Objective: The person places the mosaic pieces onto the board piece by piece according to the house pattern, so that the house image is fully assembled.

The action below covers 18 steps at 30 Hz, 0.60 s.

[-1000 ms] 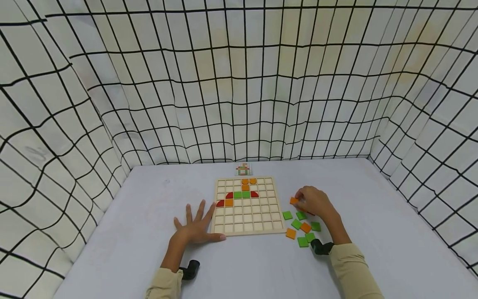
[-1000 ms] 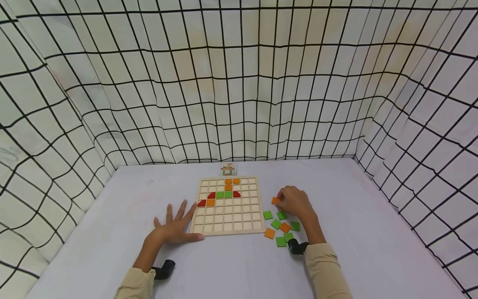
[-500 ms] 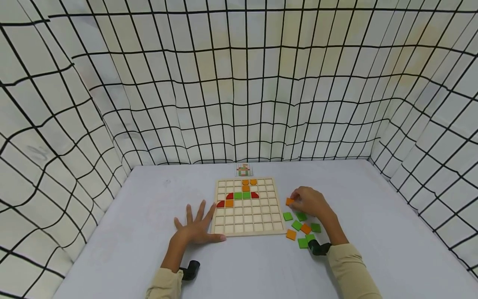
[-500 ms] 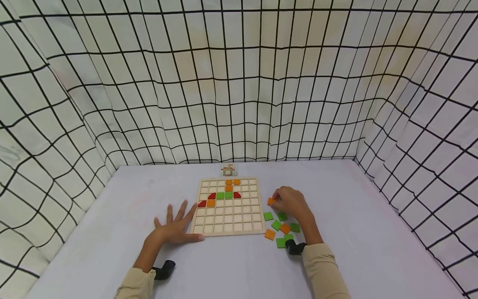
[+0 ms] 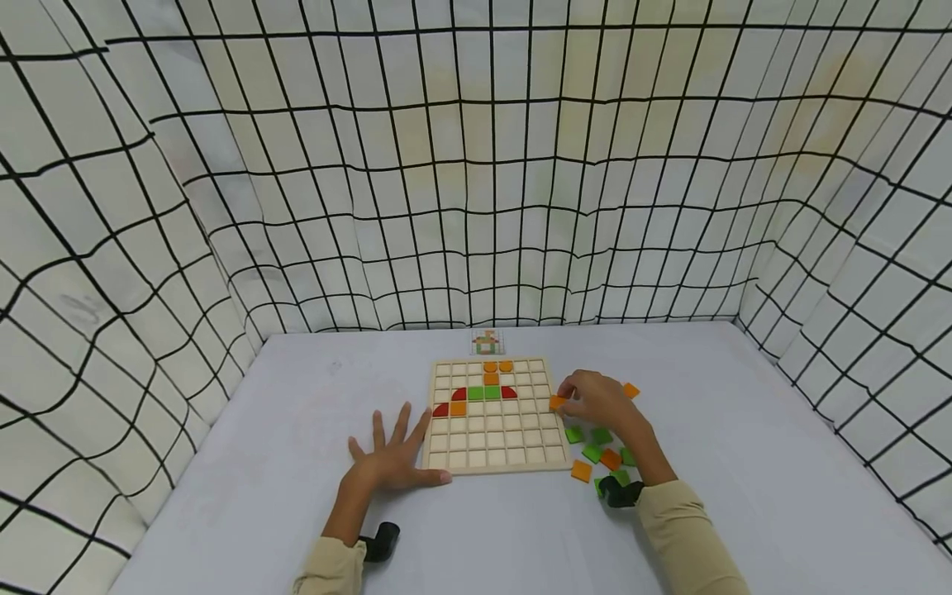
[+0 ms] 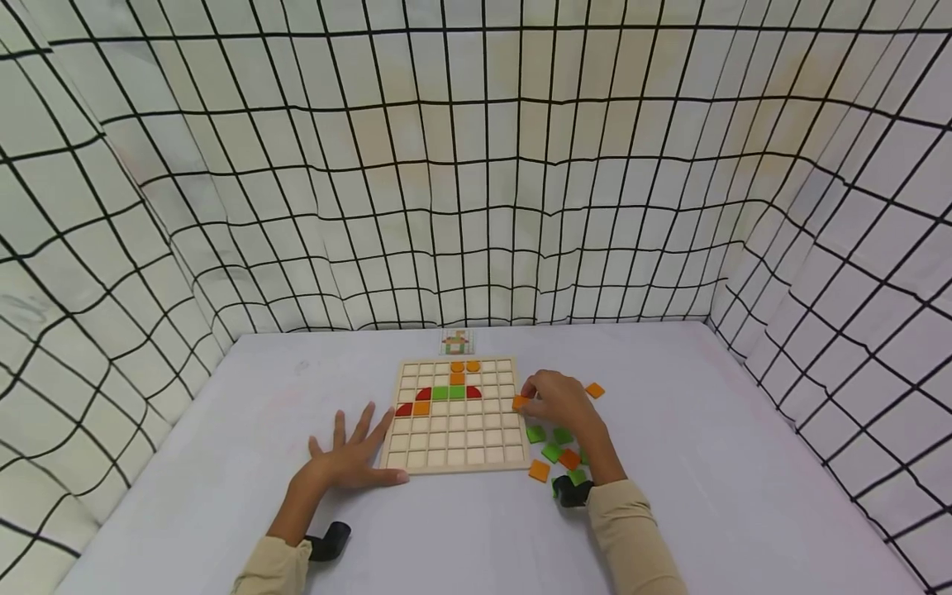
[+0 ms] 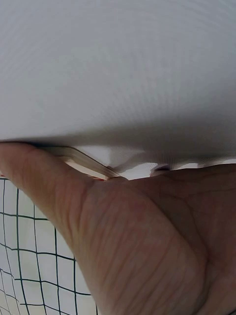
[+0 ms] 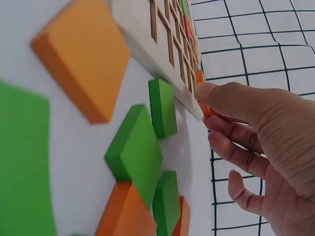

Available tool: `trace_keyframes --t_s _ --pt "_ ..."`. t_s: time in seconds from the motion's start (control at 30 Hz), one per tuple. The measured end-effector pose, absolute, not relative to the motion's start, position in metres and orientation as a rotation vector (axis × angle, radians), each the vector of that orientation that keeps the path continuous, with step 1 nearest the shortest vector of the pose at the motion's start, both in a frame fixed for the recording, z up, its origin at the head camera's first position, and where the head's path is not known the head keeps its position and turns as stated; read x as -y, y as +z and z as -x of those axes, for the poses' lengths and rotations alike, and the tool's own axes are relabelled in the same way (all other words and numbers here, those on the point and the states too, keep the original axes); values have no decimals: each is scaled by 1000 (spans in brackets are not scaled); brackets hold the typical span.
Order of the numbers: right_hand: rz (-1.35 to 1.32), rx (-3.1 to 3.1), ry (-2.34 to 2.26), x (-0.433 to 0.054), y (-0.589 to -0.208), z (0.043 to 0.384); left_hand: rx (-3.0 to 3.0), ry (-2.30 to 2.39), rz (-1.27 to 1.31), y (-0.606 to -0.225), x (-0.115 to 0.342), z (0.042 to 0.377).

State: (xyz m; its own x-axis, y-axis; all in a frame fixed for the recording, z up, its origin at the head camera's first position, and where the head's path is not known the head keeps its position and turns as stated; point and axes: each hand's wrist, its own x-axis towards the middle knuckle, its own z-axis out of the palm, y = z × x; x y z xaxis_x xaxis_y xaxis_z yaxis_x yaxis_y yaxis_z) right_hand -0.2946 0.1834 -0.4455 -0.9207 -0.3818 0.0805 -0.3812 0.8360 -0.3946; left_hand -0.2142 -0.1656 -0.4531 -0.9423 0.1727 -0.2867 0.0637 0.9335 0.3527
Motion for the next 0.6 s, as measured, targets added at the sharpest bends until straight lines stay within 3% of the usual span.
trace_keyframes --t_s 0.6 --pt "880 -3008 -543 -131 -445 300 -2784 471 -176 -454 166 214"
